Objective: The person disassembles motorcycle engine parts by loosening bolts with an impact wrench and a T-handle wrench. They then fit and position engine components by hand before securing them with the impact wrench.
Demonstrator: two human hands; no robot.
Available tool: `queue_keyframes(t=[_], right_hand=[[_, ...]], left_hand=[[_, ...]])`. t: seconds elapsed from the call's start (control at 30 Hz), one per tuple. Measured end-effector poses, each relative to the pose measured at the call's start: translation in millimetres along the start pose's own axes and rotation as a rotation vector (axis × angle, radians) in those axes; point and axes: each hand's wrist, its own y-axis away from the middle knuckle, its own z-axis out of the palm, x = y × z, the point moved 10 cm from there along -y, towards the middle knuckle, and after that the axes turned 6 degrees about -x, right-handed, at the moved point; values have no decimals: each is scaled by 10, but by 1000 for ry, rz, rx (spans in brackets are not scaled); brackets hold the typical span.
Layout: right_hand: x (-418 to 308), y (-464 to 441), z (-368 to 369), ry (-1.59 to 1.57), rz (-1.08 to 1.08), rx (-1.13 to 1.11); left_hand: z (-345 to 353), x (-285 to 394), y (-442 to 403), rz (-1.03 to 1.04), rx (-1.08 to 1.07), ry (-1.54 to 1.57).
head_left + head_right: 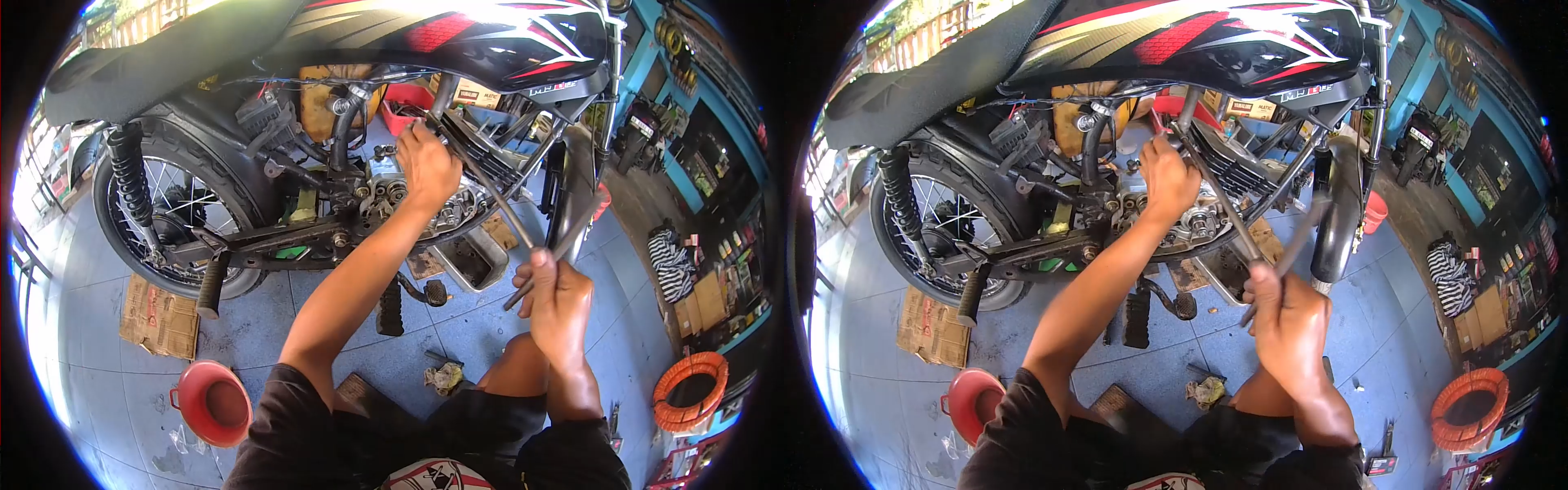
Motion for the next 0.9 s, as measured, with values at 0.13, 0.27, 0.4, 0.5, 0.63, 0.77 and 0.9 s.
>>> queue_keyframes(t=[0.13, 0.27, 0.4, 0.5, 0.63, 0.77, 0.9], right_hand=[[391, -20, 173, -802, 423, -61], [484, 97, 269, -1194, 582, -12], [-59, 175, -703, 387, -151, 457], [-575, 120, -435, 852, -455, 296], [-339, -41, -241, 915, -379, 10], [295, -230, -171, -150, 136, -117], [409, -126, -284, -353, 223, -43]], left_hand=[[437, -174, 489, -470, -235, 984], [342, 988, 980, -983, -703, 1796], [423, 1079, 850, -1075, -498, 1957], [338, 1150, 851, -1151, -419, 2024], [350, 1137, 895, -1168, -363, 2047], [326, 1118, 859, -1170, -378, 2038], [326, 1125, 844, -1174, -340, 2047]])
